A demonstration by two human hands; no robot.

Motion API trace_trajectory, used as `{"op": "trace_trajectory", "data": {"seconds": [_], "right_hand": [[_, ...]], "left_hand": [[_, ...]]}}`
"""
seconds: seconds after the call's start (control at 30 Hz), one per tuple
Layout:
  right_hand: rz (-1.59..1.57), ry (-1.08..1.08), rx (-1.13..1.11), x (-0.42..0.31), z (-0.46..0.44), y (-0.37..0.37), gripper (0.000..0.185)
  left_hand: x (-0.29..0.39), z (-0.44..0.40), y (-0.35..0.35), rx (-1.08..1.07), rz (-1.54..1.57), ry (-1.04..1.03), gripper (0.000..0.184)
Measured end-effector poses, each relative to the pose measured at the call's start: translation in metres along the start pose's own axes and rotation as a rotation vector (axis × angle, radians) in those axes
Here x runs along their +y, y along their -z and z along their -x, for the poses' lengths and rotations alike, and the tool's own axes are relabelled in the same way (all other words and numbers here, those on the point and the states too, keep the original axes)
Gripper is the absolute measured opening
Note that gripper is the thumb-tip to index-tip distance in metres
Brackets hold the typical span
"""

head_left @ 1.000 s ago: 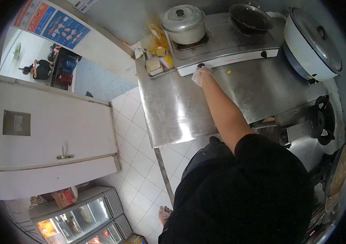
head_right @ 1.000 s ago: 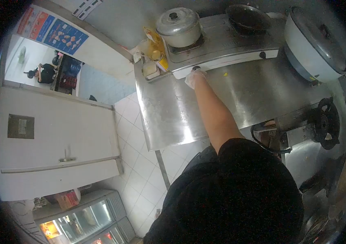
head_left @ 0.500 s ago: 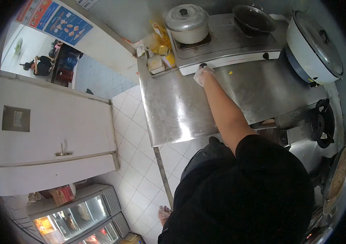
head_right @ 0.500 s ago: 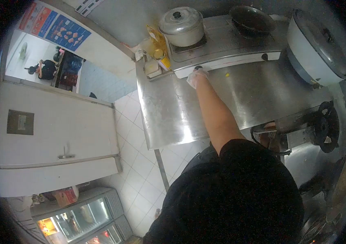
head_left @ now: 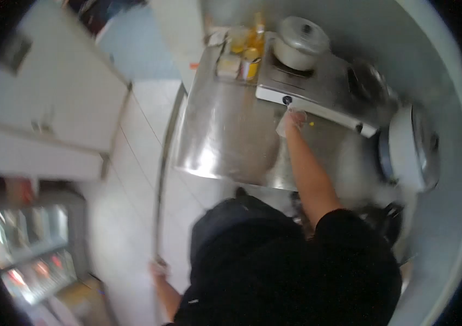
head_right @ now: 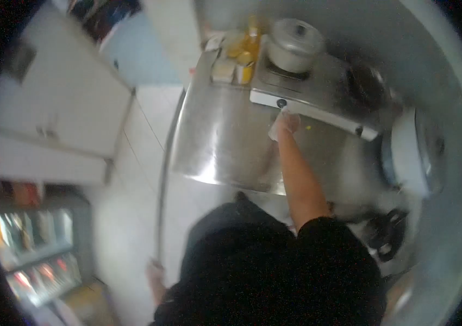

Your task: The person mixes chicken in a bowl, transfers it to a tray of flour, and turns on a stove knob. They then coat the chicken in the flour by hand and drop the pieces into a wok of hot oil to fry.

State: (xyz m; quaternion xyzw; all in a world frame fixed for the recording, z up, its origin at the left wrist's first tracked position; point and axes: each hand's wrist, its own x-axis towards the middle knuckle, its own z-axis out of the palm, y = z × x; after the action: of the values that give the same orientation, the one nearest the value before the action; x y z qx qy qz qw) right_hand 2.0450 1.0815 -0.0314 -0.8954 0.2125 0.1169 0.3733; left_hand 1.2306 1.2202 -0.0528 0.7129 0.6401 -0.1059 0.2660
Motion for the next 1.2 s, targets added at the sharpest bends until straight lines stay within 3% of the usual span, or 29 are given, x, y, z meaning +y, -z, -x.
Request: {"op": "trace_trajectory", "data": {"seconds": [0.03, 0.07, 0.1, 0.13, 0.2, 0.27, 0.47, 0.57, 0.67, 0.77, 0.87, 1.07, 1.2], "right_hand": [[0.228, 0.183, 0.100, 0.000, 0.006, 0.010, 0.033], [0.452, 0.377, 0.197, -0.002, 0.012, 0.020, 0.036], [0.531, 0.437, 0.212, -0.011, 0.029, 0.028, 0.040], [0.604, 0.492, 0.226, -0.022, 0.049, 0.033, 0.043], [0.693, 0.758, 0.222, -0.022, 0.051, 0.025, 0.043], [0.715, 1.157, 0.161, -0.022, 0.038, 0.030, 0.036], [1.169, 1.242, 0.186, -0.039, 0.040, 0.024, 0.027], [1.418, 1.445, 0.182, -0.040, 0.029, 0.024, 0.026], [1.294, 1.416, 0.219, -0.036, -0.007, 0.020, 0.025], [1.096, 1.257, 0.194, -0.039, 0.034, 0.015, 0.024], [1.140, 1.230, 0.232, -0.037, 0.020, 0.013, 0.031], [1.169, 1.351, 0.251, -0.035, 0.002, 0.013, 0.027], [1.172, 1.315, 0.276, -0.035, 0.010, 0.013, 0.029]], "left_hand": [[-0.032, -0.010, -0.027, 0.044, -0.276, -0.041, 0.034], [-0.032, -0.008, -0.040, -0.033, 0.503, 0.195, 0.032], [-0.030, -0.005, -0.053, 0.088, 1.264, 0.474, 0.035], [-0.055, -0.011, -0.081, 0.145, 1.593, 0.592, 0.037], [-0.067, -0.004, -0.105, 0.020, 1.537, 0.605, 0.033], [-0.038, 0.006, -0.107, 0.090, 1.596, 0.795, 0.033], [-0.081, 0.053, -0.207, 0.023, 1.783, 1.088, 0.033], [-0.087, 0.085, -0.235, -0.015, 1.802, 1.083, 0.032], [-0.084, 0.105, -0.241, -0.009, 1.849, 1.120, 0.033], [-0.083, 0.104, -0.240, -0.025, 1.761, 1.131, 0.033], [-0.083, 0.094, -0.235, -0.010, 1.806, 1.126, 0.033], [-0.086, 0.079, -0.224, 0.027, 1.804, 1.037, 0.033], [-0.089, 0.080, -0.222, -0.006, 1.891, 0.959, 0.033]]}}
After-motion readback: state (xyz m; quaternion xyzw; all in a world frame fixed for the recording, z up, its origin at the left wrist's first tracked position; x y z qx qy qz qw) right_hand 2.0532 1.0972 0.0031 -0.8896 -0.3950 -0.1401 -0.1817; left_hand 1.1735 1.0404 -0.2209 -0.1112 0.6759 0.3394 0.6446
